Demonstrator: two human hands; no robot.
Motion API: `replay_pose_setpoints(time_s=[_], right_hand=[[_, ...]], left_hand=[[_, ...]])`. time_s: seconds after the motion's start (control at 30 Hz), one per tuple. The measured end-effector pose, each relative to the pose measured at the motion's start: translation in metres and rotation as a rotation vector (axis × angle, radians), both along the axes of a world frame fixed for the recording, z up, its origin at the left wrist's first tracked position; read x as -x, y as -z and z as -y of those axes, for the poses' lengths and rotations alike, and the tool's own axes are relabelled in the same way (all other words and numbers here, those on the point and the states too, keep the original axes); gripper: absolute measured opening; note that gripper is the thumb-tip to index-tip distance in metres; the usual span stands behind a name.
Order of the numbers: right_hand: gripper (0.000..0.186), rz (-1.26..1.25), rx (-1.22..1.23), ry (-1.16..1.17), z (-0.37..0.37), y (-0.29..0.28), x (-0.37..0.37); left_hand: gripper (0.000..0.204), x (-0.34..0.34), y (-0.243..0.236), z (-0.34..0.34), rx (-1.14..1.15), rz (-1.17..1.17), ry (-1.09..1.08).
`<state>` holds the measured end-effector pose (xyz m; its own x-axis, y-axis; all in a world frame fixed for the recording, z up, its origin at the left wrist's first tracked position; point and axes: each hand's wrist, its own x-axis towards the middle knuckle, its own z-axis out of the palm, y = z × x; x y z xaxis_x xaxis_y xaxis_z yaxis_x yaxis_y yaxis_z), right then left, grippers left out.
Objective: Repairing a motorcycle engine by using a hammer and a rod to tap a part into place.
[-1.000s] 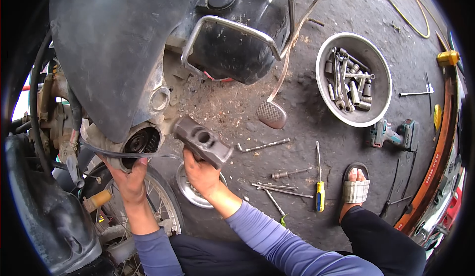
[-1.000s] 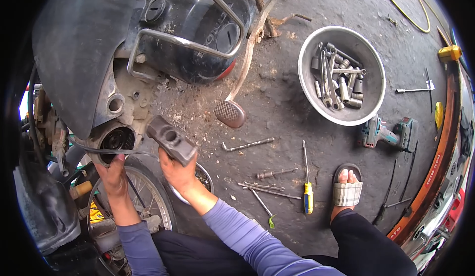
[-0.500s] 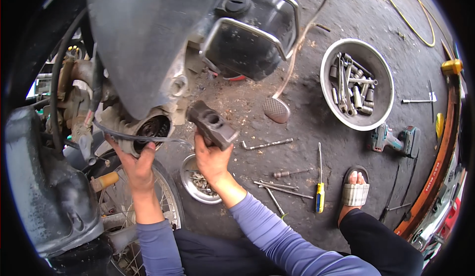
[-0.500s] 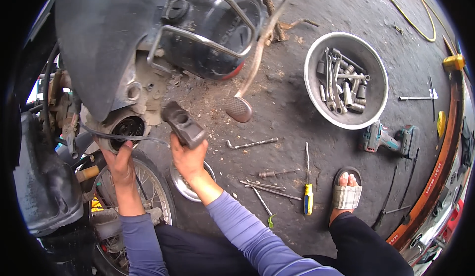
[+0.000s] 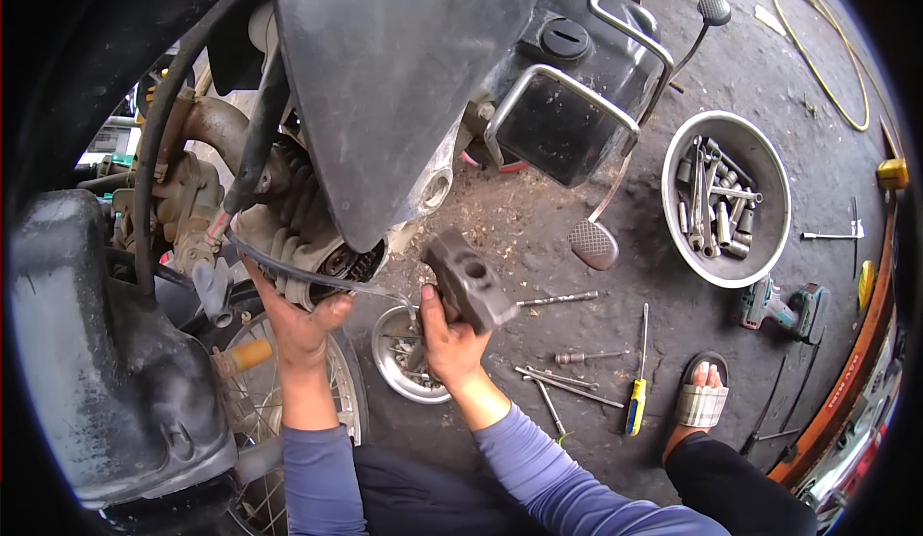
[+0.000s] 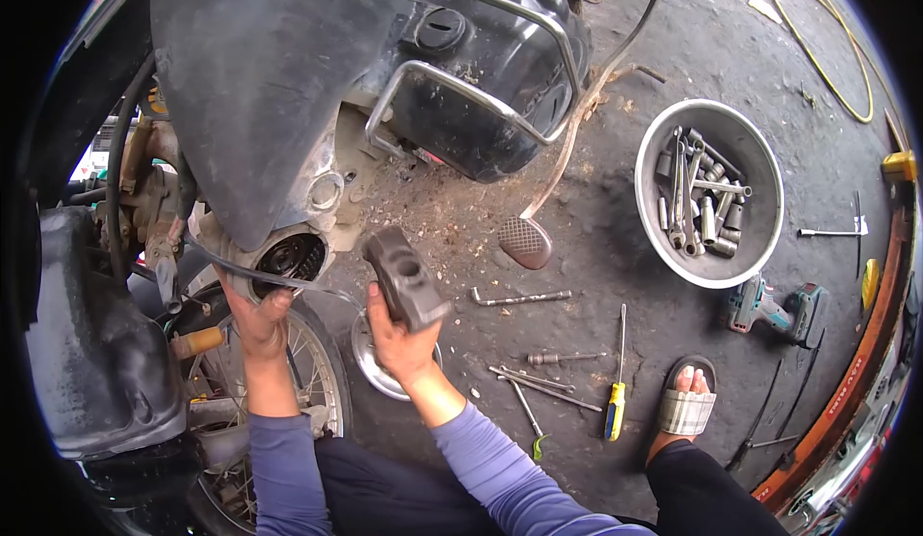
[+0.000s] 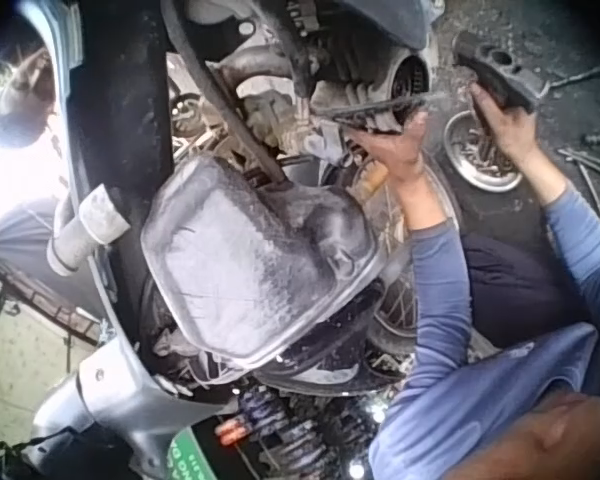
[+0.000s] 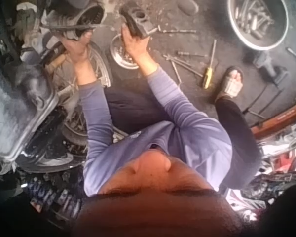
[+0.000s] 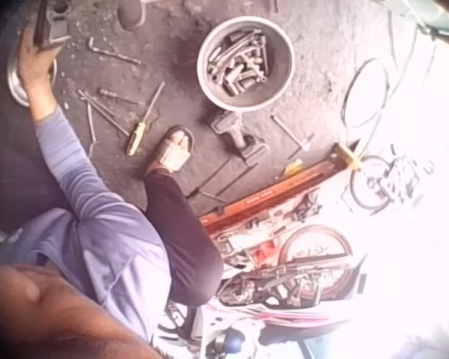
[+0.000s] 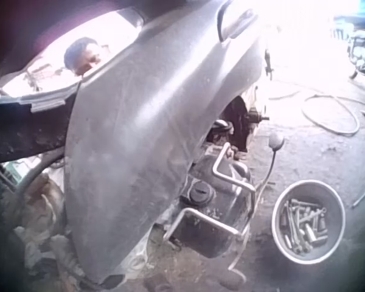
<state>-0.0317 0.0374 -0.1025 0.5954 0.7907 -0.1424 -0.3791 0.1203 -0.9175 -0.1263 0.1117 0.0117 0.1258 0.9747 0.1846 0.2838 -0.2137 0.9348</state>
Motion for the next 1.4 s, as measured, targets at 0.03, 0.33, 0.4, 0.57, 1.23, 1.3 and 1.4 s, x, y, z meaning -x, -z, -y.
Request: replay_pose_setpoints(time_s=[0.03,0.33,0.4,0.57,1.23,1.3,1.4], right_hand=[[0.015,0.063,0.008,0.024,0.004,0.003,0.004],[0.015,0.064,0.043,-0.041,-0.015,-0.015,0.001],[0.017,-0.093,0.062,-0.012,-0.014,-0.009,0.010],[0.019,-0.033,0.105,-0.155,-0.013,-0.011,-0.006],[0.010,-0.813,0.119,-0.334,-0.042,0.005,-0.063],[0.008,-0.665,0.200,-0.381,-0.048,0.009,-0.065],[0.024,-0.115,0.209,-0.458,-0.048,0.014,-0.067]], left_hand=[[0.124,0.003,0.002,-0.001,0.011,0.007,0.004],[0.106,-0.011,-0.004,-0.001,0.010,0.028,0.028],[0.107,-0.003,0.000,-0.002,-0.009,0.020,0.038],[0.109,0.007,-0.001,0.001,0.054,-0.039,0.003],[0.087,-0.010,0.000,0.004,-0.057,0.057,-0.020],[0.086,-0.008,0.003,0.002,-0.068,0.059,-0.027],[0.085,-0.008,0.002,0.002,-0.048,0.087,-0.052]])
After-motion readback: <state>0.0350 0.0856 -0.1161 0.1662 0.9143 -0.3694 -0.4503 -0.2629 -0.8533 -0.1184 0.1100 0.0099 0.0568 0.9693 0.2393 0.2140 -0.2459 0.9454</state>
